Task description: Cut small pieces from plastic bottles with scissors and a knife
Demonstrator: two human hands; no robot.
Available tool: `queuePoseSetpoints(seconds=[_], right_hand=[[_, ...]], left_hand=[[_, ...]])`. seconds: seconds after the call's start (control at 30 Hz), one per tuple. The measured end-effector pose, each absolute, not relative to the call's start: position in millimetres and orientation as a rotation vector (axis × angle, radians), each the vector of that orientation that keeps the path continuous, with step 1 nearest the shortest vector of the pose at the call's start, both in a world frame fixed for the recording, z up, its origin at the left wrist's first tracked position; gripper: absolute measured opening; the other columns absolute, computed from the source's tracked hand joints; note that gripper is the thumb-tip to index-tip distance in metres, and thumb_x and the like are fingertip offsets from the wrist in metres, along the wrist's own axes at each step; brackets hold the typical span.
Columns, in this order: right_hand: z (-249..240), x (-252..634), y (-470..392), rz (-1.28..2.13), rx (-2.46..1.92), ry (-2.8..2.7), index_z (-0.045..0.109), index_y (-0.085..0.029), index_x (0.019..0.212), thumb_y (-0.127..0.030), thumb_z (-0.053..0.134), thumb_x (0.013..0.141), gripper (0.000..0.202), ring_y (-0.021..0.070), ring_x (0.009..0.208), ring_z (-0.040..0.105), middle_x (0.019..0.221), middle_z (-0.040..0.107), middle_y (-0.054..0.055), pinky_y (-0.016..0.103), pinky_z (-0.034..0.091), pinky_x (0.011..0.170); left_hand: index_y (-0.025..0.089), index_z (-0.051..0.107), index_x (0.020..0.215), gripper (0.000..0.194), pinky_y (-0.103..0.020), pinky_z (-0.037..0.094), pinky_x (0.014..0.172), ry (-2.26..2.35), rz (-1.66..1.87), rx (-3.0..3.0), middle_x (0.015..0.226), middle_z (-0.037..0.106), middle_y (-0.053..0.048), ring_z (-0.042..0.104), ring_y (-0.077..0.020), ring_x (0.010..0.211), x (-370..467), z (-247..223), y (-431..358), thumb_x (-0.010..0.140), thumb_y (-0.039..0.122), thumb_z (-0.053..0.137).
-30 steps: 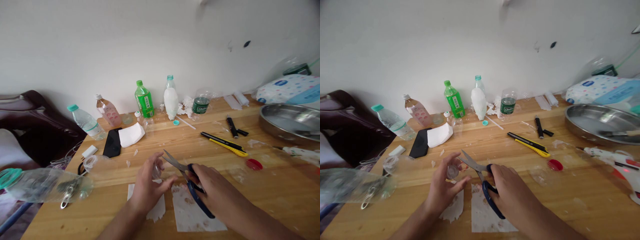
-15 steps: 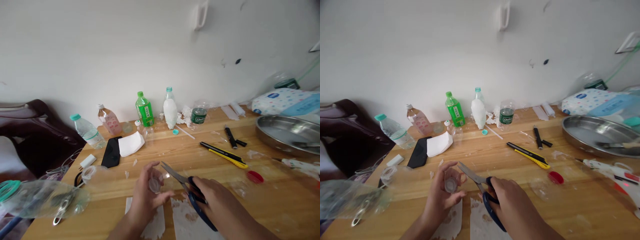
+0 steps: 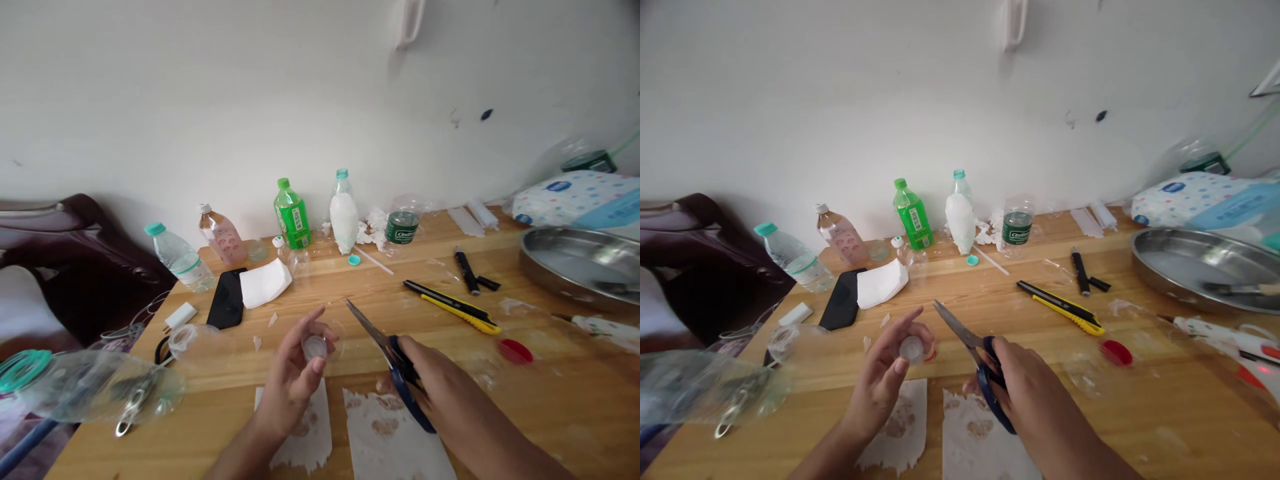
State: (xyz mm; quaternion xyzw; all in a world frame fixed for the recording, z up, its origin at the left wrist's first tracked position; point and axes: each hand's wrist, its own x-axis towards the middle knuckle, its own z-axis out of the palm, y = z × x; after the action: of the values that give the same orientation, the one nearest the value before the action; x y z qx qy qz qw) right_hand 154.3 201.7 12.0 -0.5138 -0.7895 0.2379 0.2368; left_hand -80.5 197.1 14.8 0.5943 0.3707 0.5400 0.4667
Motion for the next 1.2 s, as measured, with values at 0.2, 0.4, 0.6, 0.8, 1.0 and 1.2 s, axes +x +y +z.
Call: queuePoseSetpoints(seconds=[0.2,0.4,0.6,0.8,1.0,1.2], right_hand=[[13.3,153.4,200.2,0.440,-1.363,-2.182,0.052,-0.018,0.103,-0.033,0.071,0.076,0.036,0.0300,0.091,0.061,0.095,0.062,0.010,0.043,0.048,0.077],[26.2,146.8,200.8,0.804,-1.579,-2.222,0.055,-0.022,0.087,-0.041,0.063,0.085,0.021,0.0258,0.085,0.060,0.088,0.063,0.006,0.037,0.044,0.072],[36.7,145.7,198.2,0.832,-1.571,-2.246,0.051,-0.023,0.080,-0.047,0.056,0.089,0.026,0.0212,0.074,0.057,0.079,0.062,0.003,0.035,0.042,0.068],[27.7,144.8,196.3,0.748,-1.566,-2.278,0.055,-0.022,0.086,-0.049,0.055,0.090,0.028,0.0258,0.083,0.061,0.086,0.065,0.007,0.038,0.044,0.072],[20.8,140.6,194.7,0.712,-1.559,-2.301,0.055,-0.022,0.084,-0.047,0.056,0.093,0.026,0.0247,0.077,0.063,0.082,0.068,0.005,0.035,0.044,0.068],[22.8,139.8,195.8,0.639,-1.576,-2.331,0.053,-0.023,0.080,-0.046,0.056,0.093,0.027,0.0232,0.071,0.065,0.075,0.068,0.002,0.033,0.043,0.063]], left_hand=[[0.032,0.035,0.140,0.080,-0.026,0.046,0.065,0.752,1.290,1.404,0.096,0.056,-0.002,0.051,-0.0142,0.076,-73.8,10.0,196.2,0.076,0.064,0.071],[0.030,0.042,0.105,0.061,-0.020,0.048,0.058,0.865,1.372,1.323,0.094,0.053,0.003,0.055,-0.0091,0.070,-70.3,10.0,194.5,0.067,0.030,0.090],[0.025,0.051,0.105,0.047,-0.028,0.052,0.074,1.136,1.395,1.616,0.097,0.058,0.000,0.061,-0.0144,0.084,-74.9,16.5,194.6,0.073,0.031,0.085],[0.026,0.053,0.115,0.045,-0.029,0.051,0.078,1.343,1.405,1.852,0.101,0.062,-0.001,0.062,-0.0155,0.085,-73.9,18.8,194.3,0.080,0.035,0.079],[0.028,0.050,0.120,0.043,-0.028,0.050,0.075,1.342,1.363,1.890,0.099,0.060,0.000,0.060,-0.0161,0.086,-71.5,15.1,189.9,0.085,0.037,0.073],[0.031,0.045,0.131,0.055,-0.030,0.049,0.078,1.320,1.365,1.849,0.102,0.059,-0.002,0.059,-0.0175,0.089,-72.1,12.6,189.1,0.085,0.042,0.073]])
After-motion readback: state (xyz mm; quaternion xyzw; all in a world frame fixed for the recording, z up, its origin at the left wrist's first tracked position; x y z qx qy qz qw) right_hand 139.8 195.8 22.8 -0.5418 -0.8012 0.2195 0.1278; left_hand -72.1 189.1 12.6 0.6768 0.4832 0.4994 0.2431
